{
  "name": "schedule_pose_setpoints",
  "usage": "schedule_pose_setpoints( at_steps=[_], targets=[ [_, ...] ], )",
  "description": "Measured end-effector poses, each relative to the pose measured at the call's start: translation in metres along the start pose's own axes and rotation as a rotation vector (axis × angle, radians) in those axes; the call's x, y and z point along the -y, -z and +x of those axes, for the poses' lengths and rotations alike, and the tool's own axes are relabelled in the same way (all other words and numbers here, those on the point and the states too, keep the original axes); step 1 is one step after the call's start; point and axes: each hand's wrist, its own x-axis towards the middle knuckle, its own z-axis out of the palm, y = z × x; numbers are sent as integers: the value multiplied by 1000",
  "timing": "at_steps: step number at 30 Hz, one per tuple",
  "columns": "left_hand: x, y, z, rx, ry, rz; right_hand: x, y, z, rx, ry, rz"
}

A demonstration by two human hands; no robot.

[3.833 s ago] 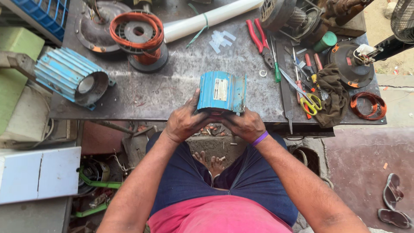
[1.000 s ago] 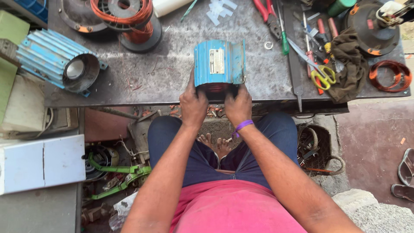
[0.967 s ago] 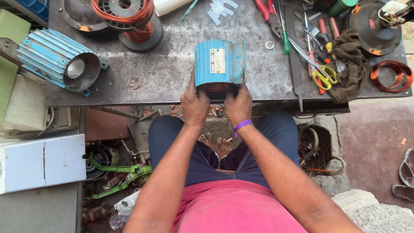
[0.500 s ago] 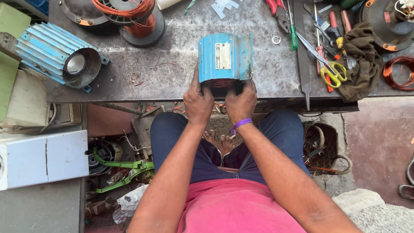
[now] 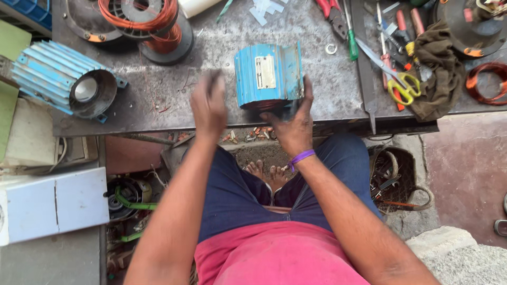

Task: The person winds a copper wire coil around a blue motor housing, using hands to press and arrange the wire into the slots. The person repeatedly adjusts the coil's position and tightens the winding by hand.

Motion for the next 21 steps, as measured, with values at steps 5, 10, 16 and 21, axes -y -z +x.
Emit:
schedule_pose_setpoints(
  at_steps=[5,10,16,21],
  targets=[
    [14,-44,63,257,102,-321,-16,-9,-7,2,219,-30],
    [10,-53,44,132,213,-26,-36,-3,-6,21,103,-70],
    [-18,-50,30,2,221,119,-47,-1,-3,-20,314,-112],
    [-13,-54,17,-85,150,139,-60,-9,0,-3,193,-174]
  ],
)
